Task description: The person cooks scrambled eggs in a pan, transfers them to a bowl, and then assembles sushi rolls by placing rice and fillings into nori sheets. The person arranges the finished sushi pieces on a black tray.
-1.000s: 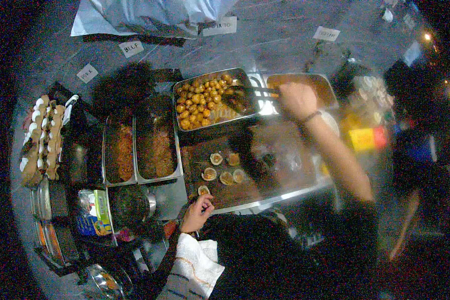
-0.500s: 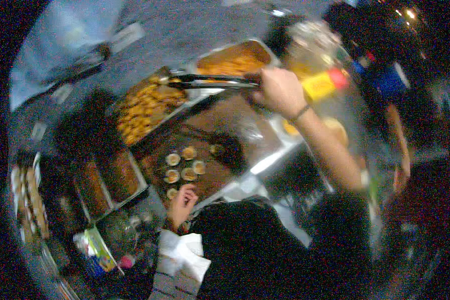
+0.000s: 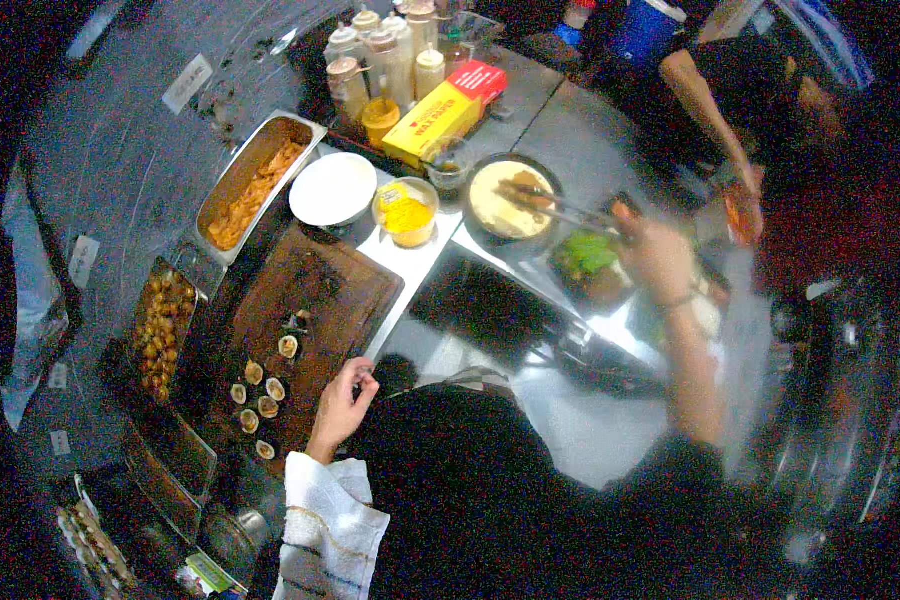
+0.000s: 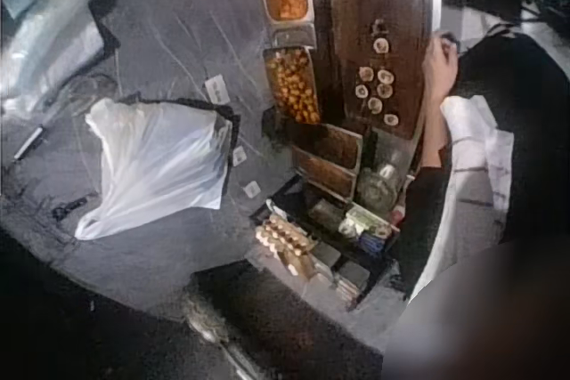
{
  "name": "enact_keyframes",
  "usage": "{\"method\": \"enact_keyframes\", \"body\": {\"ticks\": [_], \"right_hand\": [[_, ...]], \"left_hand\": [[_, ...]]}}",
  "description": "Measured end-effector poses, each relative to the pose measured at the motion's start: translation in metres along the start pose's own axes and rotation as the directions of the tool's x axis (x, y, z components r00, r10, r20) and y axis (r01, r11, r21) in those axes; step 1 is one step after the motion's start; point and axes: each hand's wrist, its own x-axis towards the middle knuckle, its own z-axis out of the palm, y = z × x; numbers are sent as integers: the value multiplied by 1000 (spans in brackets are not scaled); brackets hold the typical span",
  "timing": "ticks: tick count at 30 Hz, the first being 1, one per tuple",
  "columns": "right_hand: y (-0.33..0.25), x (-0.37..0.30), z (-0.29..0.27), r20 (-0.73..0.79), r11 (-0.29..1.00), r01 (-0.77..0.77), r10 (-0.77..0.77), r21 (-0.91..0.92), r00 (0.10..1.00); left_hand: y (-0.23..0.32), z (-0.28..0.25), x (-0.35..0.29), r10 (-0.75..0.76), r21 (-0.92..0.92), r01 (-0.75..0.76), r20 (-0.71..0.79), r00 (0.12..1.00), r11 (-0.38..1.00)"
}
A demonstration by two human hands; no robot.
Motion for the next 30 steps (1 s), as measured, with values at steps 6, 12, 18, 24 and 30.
{"method": "enact_keyframes", "body": {"ticks": [6,12,18,24,30], "right_hand": [[53,-16,69,-99,989,146,-147,-21,984],[68,-11,94,-97,985,173,-172,5,980],[77,-4,95,-110,988,155,-152,23,982],[79,14,77,91,986,-62,48,153,995],[52,41,4,267,531,-202,-49,823,962]], "left_hand": [[36,40,21,5,2,-5,48,999,1000],[50,69,17,-61,3,60,31,998,998],[50,81,13,-95,-10,94,-47,994,996],[32,69,-8,-148,-27,145,-128,981,989],[6,61,-45,-177,-119,150,-259,950,981]]}}
